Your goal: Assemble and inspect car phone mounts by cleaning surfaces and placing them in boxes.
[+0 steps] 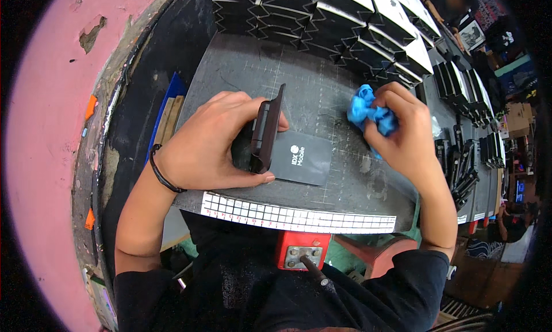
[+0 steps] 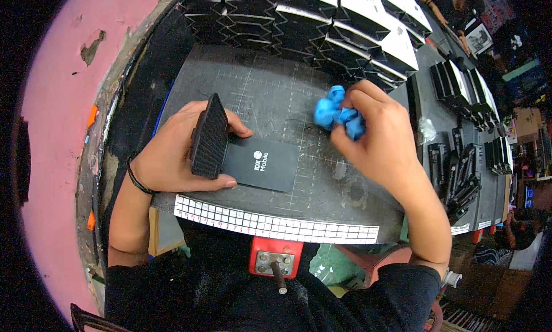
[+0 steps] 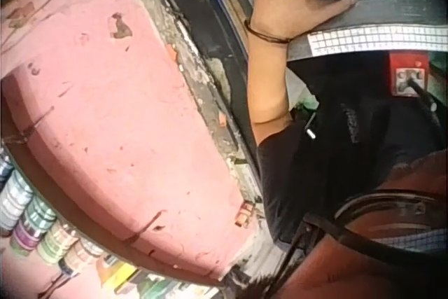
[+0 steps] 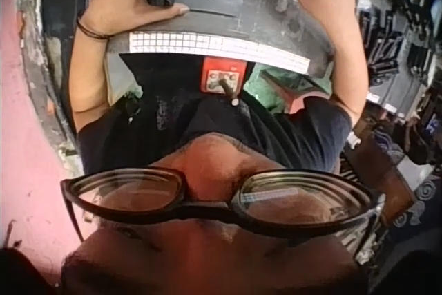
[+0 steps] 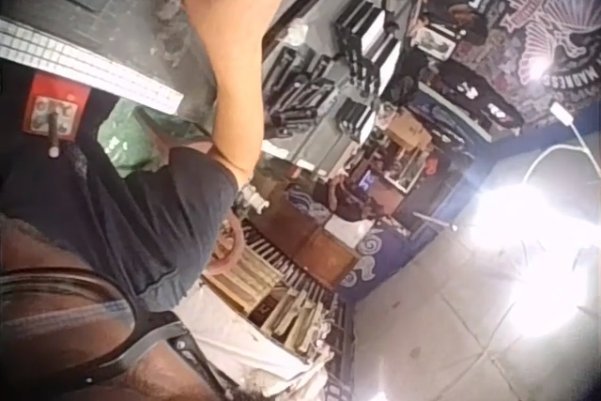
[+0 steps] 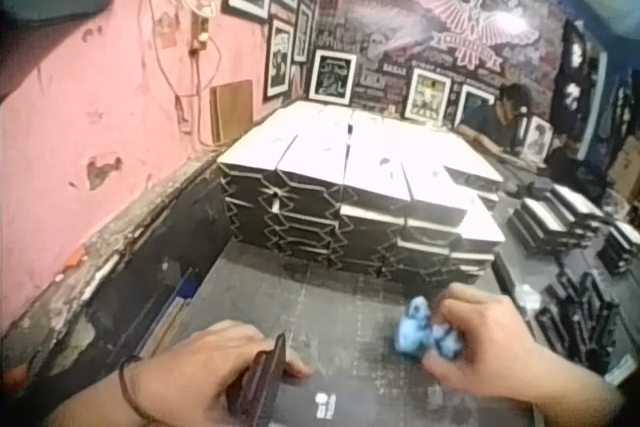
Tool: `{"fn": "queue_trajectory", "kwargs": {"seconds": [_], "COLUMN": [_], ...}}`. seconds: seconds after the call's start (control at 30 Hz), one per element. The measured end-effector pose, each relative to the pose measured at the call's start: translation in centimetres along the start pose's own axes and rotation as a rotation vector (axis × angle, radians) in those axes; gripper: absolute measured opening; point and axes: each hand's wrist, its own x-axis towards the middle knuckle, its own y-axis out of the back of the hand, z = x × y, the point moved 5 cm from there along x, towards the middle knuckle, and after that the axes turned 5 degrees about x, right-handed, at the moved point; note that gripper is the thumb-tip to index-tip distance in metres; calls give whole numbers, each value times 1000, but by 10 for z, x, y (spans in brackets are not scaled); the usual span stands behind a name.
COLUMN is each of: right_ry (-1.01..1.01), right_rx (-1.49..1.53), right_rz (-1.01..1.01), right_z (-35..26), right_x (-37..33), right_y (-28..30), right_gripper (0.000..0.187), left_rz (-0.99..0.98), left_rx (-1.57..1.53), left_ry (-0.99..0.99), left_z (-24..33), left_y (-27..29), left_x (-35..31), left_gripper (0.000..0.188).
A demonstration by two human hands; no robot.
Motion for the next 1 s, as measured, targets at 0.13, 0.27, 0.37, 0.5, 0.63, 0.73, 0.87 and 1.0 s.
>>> {"fn": "queue_trajectory", "kwargs": {"seconds": [0.13,0.27,0.37,0.5,0.63,0.73,0.87,1.0], "right_ry": [275,357,396,363,407,361,-124,453], "right_rx": [252,158,136,192,191,301,861,373], "right_rz": [-175,-315,-358,-208,-174,-226,-100,-168], "right_z": [-51,-66,-68,-75,-72,-61,-34,-67], "right_x": [5,-3,-8,-5,-16,-6,5,-4], "right_y": [-11,-50,-50,-46,-60,-59,-52,-57], "right_gripper": [30,31,46,35,37,33,35,46], "left_rz": [41,40,37,26,2,25,11,-10], "left_rx": [24,41,-11,35,25,15,8,64], "left_ry": [-17,-24,17,-2,7,11,39,48], "left_z": [1,-3,-6,-5,-5,-4,-7,-3], "left_y": [3,1,0,0,0,1,-2,2], "left_x": [-3,0,0,2,0,-2,-3,-2], "left_gripper": [68,68,67,65,64,63,63,66]}}
